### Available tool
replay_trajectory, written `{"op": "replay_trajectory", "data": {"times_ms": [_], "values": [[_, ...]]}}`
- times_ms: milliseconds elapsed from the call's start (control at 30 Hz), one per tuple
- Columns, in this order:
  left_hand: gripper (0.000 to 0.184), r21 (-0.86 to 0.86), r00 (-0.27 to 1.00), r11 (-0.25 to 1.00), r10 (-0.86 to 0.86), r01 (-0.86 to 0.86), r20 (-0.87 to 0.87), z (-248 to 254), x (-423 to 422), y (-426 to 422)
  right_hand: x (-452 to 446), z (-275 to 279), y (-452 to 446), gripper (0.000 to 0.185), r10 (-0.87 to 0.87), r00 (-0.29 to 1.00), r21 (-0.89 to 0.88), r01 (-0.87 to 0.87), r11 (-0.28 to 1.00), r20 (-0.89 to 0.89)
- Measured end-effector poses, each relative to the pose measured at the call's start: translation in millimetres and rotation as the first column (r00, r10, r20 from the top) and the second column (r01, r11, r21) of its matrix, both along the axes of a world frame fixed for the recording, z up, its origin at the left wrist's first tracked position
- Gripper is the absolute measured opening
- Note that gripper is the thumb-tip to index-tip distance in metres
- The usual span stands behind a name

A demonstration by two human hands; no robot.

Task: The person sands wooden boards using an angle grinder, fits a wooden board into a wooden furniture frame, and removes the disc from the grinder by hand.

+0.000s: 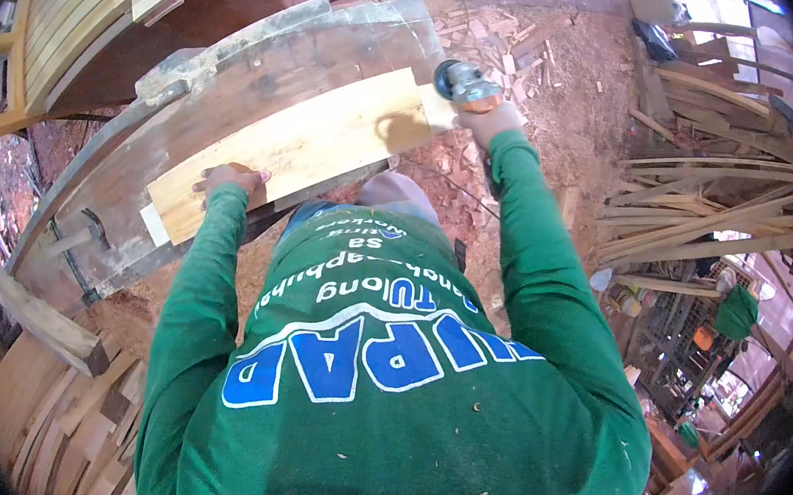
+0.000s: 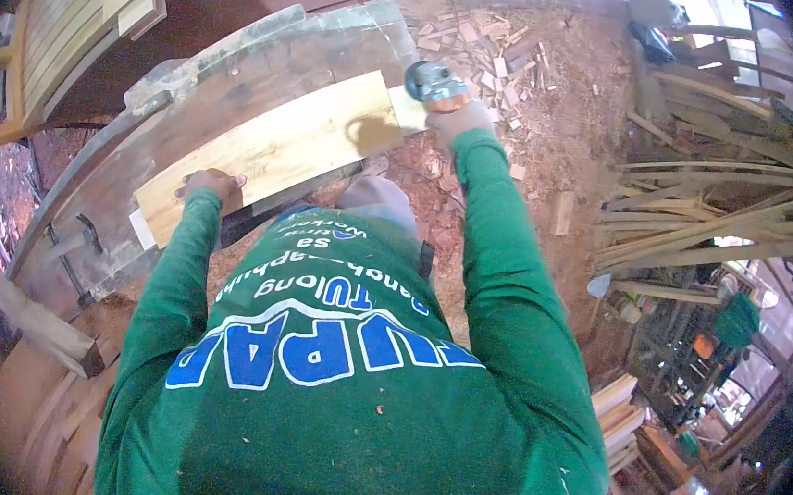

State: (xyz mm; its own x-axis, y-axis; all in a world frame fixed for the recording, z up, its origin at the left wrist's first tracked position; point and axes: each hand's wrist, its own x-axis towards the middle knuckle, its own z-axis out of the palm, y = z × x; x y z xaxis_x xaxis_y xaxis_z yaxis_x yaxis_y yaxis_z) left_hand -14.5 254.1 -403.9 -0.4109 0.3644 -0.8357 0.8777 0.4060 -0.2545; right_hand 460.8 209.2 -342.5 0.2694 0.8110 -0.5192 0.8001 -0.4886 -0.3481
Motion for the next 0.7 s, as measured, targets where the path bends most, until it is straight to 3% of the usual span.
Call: {"op": "replay_trajectory", "data": {"times_ms": [67, 133, 167, 267, 333, 367, 433, 467, 500, 533, 567, 600, 700], "values": [[0.13, 0.036, 0.999, 0.999, 0.023, -0.022, -0.03, 2, 6, 0, -9, 41, -1, 0.04, 0.088, 0.994, 0.054, -0.085, 0.995, -0.058], [0.131, 0.042, 0.999, 0.999, 0.03, -0.029, -0.037, 9, 13, 2, -6, 27, -9, 0.041, 0.188, 0.968, -0.063, -0.179, 0.982, 0.167], [0.132, 0.033, 0.999, 0.999, 0.03, -0.029, -0.043, 11, 12, 0, -11, 34, -21, 0.052, -0.089, 0.995, -0.073, 0.092, 0.993, 0.043], [0.122, 0.271, 0.957, 0.945, 0.235, -0.184, -0.169, 6, 17, -14, 2, 20, -43, 0.054, 0.006, 0.99, -0.067, 0.003, 0.998, 0.138], [0.134, 0.335, 0.979, 0.928, -0.193, 0.162, 0.06, 47, 27, -14, 25, 17, -68, 0.054, 0.027, 0.99, 0.005, -0.028, 1.0, 0.141], [0.141, 0.393, 0.904, 0.864, -0.399, 0.315, 0.154, 72, 37, -12, 31, 16, -82, 0.054, -0.131, 0.989, 0.072, 0.126, 0.989, 0.071], [0.143, 0.292, 0.767, 0.767, -0.626, 0.571, 0.144, 108, 70, -11, 32, 16, -124, 0.053, -0.415, 0.904, 0.151, 0.427, 0.892, -0.106], [0.144, 0.234, 0.676, 0.69, -0.722, 0.685, 0.147, 119, 83, -13, 31, 16, -141, 0.051, -0.554, 0.824, 0.102, 0.565, 0.819, -0.121], [0.144, 0.268, 0.633, 0.633, -0.768, 0.726, 0.098, 111, 84, -17, 30, 14, -157, 0.05, -0.676, 0.724, 0.052, 0.687, 0.725, -0.136], [0.145, 0.3, 0.59, 0.571, -0.807, 0.764, 0.034, 88, 84, -22, 33, -7, -181, 0.045, -0.653, 0.754, 0.253, 0.648, 0.718, -0.079], [0.144, 0.386, 0.557, 0.496, -0.828, 0.778, -0.058, 54, 77, -29, 6, 38, -182, 0.045, -0.714, 0.657, 0.086, 0.747, 0.659, -0.242], [0.142, 0.337, 0.529, 0.491, -0.849, 0.803, -0.022, 71, 77, -24, 21, 6, -207, 0.046, -0.701, 0.691, 0.093, 0.721, 0.687, -0.176], [0.142, 0.26, 0.524, 0.52, -0.85, 0.813, 0.061, 82, 75, -6, 2, 4, -232, 0.043, -0.73, 0.654, 0.234, 0.755, 0.612, -0.199]]}}
